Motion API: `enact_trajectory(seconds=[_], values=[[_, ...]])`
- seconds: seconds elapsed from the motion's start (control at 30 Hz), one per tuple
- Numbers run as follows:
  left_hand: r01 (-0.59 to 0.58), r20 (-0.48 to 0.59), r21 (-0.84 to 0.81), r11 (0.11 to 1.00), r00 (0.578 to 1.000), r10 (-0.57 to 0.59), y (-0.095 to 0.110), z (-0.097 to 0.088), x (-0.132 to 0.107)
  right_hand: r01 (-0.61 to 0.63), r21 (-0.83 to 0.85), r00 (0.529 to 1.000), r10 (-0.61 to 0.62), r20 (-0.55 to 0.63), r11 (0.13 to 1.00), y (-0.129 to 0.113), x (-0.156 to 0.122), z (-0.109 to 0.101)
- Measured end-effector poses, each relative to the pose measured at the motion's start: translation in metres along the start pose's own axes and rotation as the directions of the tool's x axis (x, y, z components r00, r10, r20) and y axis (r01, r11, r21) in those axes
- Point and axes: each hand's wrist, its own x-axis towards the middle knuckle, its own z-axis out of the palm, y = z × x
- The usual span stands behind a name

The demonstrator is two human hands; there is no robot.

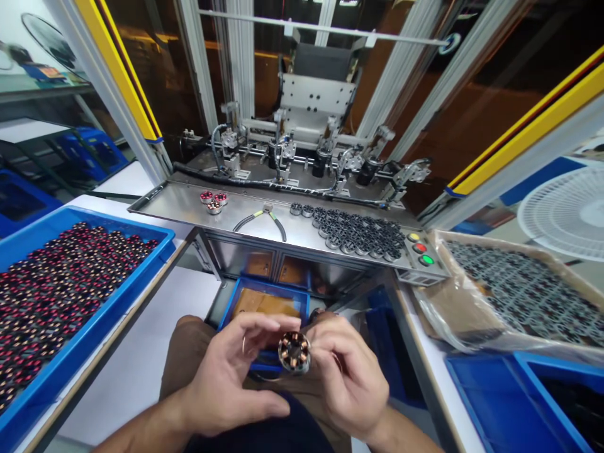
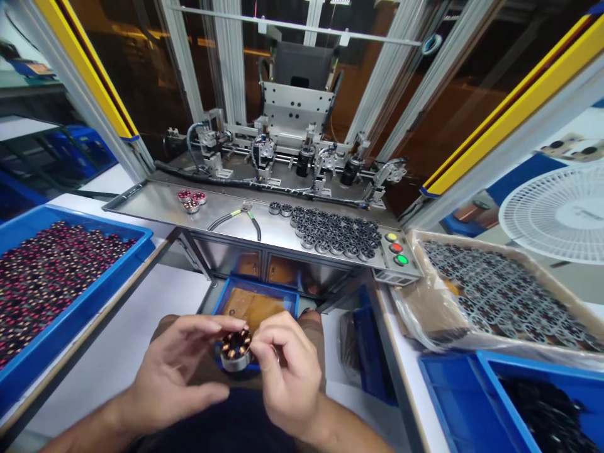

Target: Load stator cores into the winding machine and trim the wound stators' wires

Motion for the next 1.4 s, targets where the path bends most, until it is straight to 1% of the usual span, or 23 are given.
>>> enact_trajectory(seconds=[0.07,0.1,0.13,0.17,0.2,0.23,0.27,0.33,0.4,0.53,0.67,0.83,0.93,1.03,1.1,1.13,1.17,1.2,1.27,1.3,1.33,1.37,1.4], values=[[0.146,-0.011,-0.210,0.967,0.988,-0.152,-0.001,0.001,0.004,0.170,-0.113,0.984,-0.161,0.079,0.979,-0.002,0.004,-0.008],[0.245,0.021,-0.292,0.924,0.968,-0.250,-0.002,0.001,0.007,0.235,-0.160,0.969,-0.219,0.111,0.959,-0.003,0.006,-0.011],[0.356,0.085,-0.349,0.867,0.933,-0.349,-0.003,0.002,0.009,0.285,-0.201,0.956,-0.262,0.131,0.937,-0.005,0.008,-0.013],[0.461,0.166,-0.380,0.802,0.887,-0.431,-0.004,0.003,0.012,0.318,-0.236,0.946,-0.292,0.141,0.918,-0.006,0.011,-0.015],[0.536,0.236,-0.395,0.746,0.844,-0.481,-0.004,0.004,0.013,0.341,-0.258,0.938,-0.312,0.150,0.904,-0.007,0.013,-0.017],[0.574,0.274,-0.406,0.711,0.819,-0.505,-0.004,0.005,0.015,0.363,-0.263,0.930,-0.329,0.164,0.894,-0.008,0.015,-0.018],[0.580,0.271,-0.416,0.700,0.814,-0.514,-0.004,0.006,0.015,0.381,-0.251,0.921,-0.344,0.181,0.890,-0.009,0.016,-0.020],[0.533,0.182,-0.420,0.735,0.842,-0.507,-0.003,0.009,0.016,0.408,-0.197,0.904,-0.364,0.224,0.892,-0.009,0.019,-0.024],[0.504,0.123,-0.401,0.765,0.857,-0.500,0.001,0.010,0.016,0.400,-0.156,0.903,-0.359,0.238,0.903,-0.008,0.021,-0.029],[0.506,0.100,-0.367,0.780,0.856,-0.508,0.007,0.011,0.016,0.340,-0.137,0.927,-0.307,0.218,0.930,-0.007,0.024,-0.036],[0.516,0.090,-0.340,0.786,0.850,-0.519,0.009,0.011,0.015,0.349,-0.148,0.918,-0.306,0.253,0.925,-0.011,0.028,-0.036],[0.495,0.087,-0.363,0.789,0.861,-0.501,0.005,0.010,0.010,0.341,-0.201,0.926,-0.292,0.240,0.918,-0.018,0.027,-0.032],[0.406,0.080,-0.432,0.805,0.907,-0.413,0.003,0.011,0.009,0.328,-0.247,0.931,-0.267,0.247,0.912,-0.022,0.026,-0.032],[0.255,0.039,-0.542,0.800,0.959,-0.280,0.003,0.011,0.014,0.296,-0.300,0.940,-0.221,0.260,0.907,-0.026,0.028,-0.033],[0.207,-0.004,-0.598,0.774,0.965,-0.261,0.003,0.010,0.019,0.296,-0.306,0.931,-0.202,0.303,0.905,-0.029,0.030,-0.033],[0.235,0.003,-0.608,0.758,0.956,-0.294,0.003,0.010,0.022,0.312,-0.299,0.920,-0.207,0.333,0.902,-0.030,0.032,-0.034],[0.312,0.055,-0.610,0.729,0.934,-0.354,0.002,0.009,0.024,0.334,-0.290,0.905,-0.219,0.365,0.897,-0.031,0.033,-0.033],[0.425,0.150,-0.598,0.680,0.893,-0.425,0.000,0.007,0.025,0.359,-0.279,0.888,-0.234,0.396,0.891,-0.032,0.035,-0.033],[0.645,0.379,-0.518,0.563,0.762,-0.524,-0.004,0.005,0.025,0.398,-0.265,0.866,-0.265,0.424,0.878,-0.034,0.037,-0.033],[0.708,0.466,-0.476,0.522,0.706,-0.533,-0.007,0.005,0.024,0.407,-0.271,0.864,-0.271,0.424,0.873,-0.036,0.038,-0.034],[0.730,0.516,-0.458,0.508,0.683,-0.516,-0.010,0.005,0.023,0.414,-0.283,0.862,-0.273,0.426,0.865,-0.037,0.038,-0.035],[0.716,0.527,-0.469,0.517,0.696,-0.487,-0.012,0.005,0.022,0.423,-0.306,0.861,-0.273,0.428,0.853,-0.037,0.038,-0.036],[0.676,0.504,-0.502,0.539,0.735,-0.453,-0.014,0.006,0.021,0.437,-0.338,0.860,-0.277,0.429,0.834,-0.037,0.037,-0.038]])
